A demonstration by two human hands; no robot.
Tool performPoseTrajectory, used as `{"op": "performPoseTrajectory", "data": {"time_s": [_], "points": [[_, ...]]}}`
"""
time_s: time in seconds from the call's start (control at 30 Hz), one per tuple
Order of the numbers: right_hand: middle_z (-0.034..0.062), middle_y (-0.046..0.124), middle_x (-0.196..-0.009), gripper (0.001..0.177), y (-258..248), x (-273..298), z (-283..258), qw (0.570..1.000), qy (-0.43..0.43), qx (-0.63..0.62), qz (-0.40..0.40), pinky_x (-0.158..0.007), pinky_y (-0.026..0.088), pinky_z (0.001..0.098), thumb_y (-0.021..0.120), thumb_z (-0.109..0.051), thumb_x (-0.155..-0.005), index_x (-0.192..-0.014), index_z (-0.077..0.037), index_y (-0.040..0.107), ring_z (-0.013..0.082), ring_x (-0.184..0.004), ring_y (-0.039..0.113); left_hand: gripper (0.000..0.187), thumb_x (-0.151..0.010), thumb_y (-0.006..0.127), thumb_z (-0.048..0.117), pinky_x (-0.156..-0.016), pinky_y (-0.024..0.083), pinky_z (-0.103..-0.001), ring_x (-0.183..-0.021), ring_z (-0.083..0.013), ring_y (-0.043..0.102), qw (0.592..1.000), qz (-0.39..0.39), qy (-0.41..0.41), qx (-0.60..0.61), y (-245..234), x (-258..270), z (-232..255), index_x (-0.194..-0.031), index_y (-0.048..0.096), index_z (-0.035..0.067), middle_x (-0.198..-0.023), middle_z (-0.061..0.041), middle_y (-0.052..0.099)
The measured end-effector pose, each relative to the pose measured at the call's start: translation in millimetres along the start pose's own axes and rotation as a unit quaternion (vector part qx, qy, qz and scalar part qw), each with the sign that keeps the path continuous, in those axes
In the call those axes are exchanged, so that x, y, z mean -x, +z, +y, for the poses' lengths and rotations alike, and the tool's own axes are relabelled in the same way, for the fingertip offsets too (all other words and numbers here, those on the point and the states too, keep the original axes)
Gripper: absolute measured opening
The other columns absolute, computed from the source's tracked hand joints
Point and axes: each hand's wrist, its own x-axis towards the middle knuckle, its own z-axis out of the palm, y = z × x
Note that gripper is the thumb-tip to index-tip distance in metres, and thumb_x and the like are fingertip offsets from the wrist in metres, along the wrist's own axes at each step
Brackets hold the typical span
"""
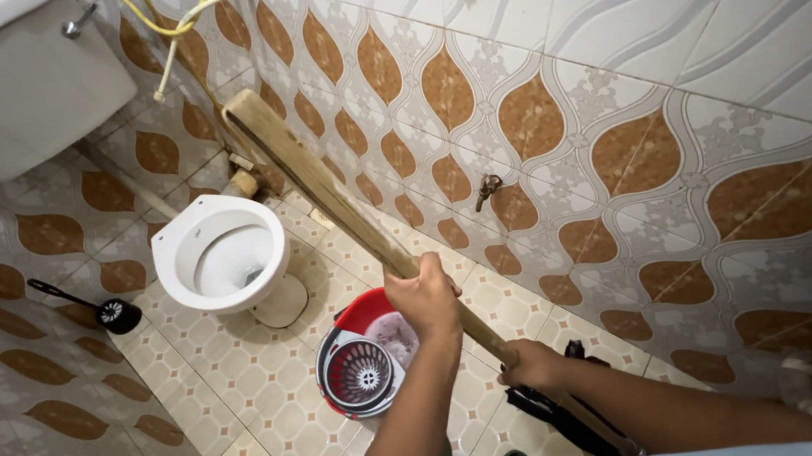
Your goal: The person mops the tiled floor of a small bathroom using a long-handled mop, repeatedly dipping and agitating the mop head in a red bucket of soapy water.
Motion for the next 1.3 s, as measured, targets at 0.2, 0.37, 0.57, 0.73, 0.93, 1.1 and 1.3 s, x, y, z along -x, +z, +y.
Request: {"op": "performPoseTrajectory", "data": {"time_s": [0.2,0.37,0.57,0.73,0.93,1.1,1.3], "points": [[0.0060,0.070,-0.084,0.024,-13,14,12,1.000,0.015,0.009,0.011,-0.080,0.053,0.0349,0.080,-0.019,-0.079,-0.095,-0.006,0.068,0.0179,-0.083,0.068,0.013,-0.083,0.058,-0.001,-0.037,0.044,-0.032,-0.038,-0.0150,0.051,0.999,-0.014,-0.027,0.009,16,11,-12,-0.092,0.049,-0.002,-0.057,-0.005,0.052],[0.0090,0.074,-0.090,0.027,-27,35,24,0.988,0.101,0.119,0.009,-0.084,0.053,0.0358,0.077,-0.025,-0.079,-0.098,-0.006,0.071,0.0206,-0.089,0.071,0.013,-0.082,0.057,0.000,-0.039,0.046,-0.032,-0.040,-0.0154,0.052,0.998,-0.009,-0.066,0.016,25,29,-29,-0.092,0.050,0.000,-0.059,-0.007,0.055],[0.0083,0.074,-0.102,0.032,-22,57,92,0.986,0.154,0.042,0.057,-0.091,0.053,0.0346,0.073,-0.019,-0.080,-0.111,-0.010,0.069,0.0199,-0.099,0.070,0.010,-0.082,0.057,0.000,-0.044,0.048,-0.032,-0.043,-0.0168,0.052,0.989,-0.035,-0.144,0.024,27,60,-57,-0.088,0.048,0.001,-0.059,-0.008,0.053],[0.0073,0.075,-0.104,0.027,-8,79,138,0.980,0.173,0.040,0.087,-0.093,0.053,0.0345,0.069,-0.012,-0.083,-0.110,-0.012,0.069,0.0201,-0.101,0.070,0.010,-0.081,0.056,-0.002,-0.050,0.050,-0.033,-0.048,-0.0187,0.057,0.977,-0.082,-0.197,0.023,23,89,-67,-0.084,0.047,0.002,-0.063,-0.007,0.052],[0.0118,0.076,-0.104,0.021,-11,100,151,0.955,0.194,0.078,0.212,-0.090,0.054,0.0373,0.067,-0.014,-0.087,-0.108,-0.013,0.069,0.0257,-0.099,0.072,0.010,-0.084,0.060,0.000,-0.053,0.049,-0.032,-0.052,-0.0172,0.055,0.960,-0.158,-0.230,0.028,50,99,-65,-0.084,0.050,0.002,-0.064,-0.007,0.055],[0.0103,0.075,-0.102,0.022,-25,104,143,0.945,0.207,0.082,0.240,-0.091,0.052,0.0392,0.074,-0.023,-0.088,-0.105,-0.012,0.067,0.0274,-0.099,0.070,0.007,-0.083,0.056,0.000,-0.054,0.048,-0.032,-0.054,-0.0161,0.055,0.952,-0.205,-0.227,0.006,71,96,-61,-0.086,0.050,0.002,-0.065,-0.007,0.056],[0.0113,0.076,-0.098,0.022,-13,122,117,0.941,0.185,0.060,0.276,-0.087,0.054,0.0397,0.073,-0.025,-0.087,-0.103,-0.010,0.067,0.0279,-0.096,0.073,0.012,-0.082,0.060,0.000,-0.050,0.047,-0.032,-0.051,-0.0161,0.055,0.950,-0.196,-0.242,0.001,67,95,-54,-0.084,0.050,0.006,-0.065,-0.006,0.056]]}}
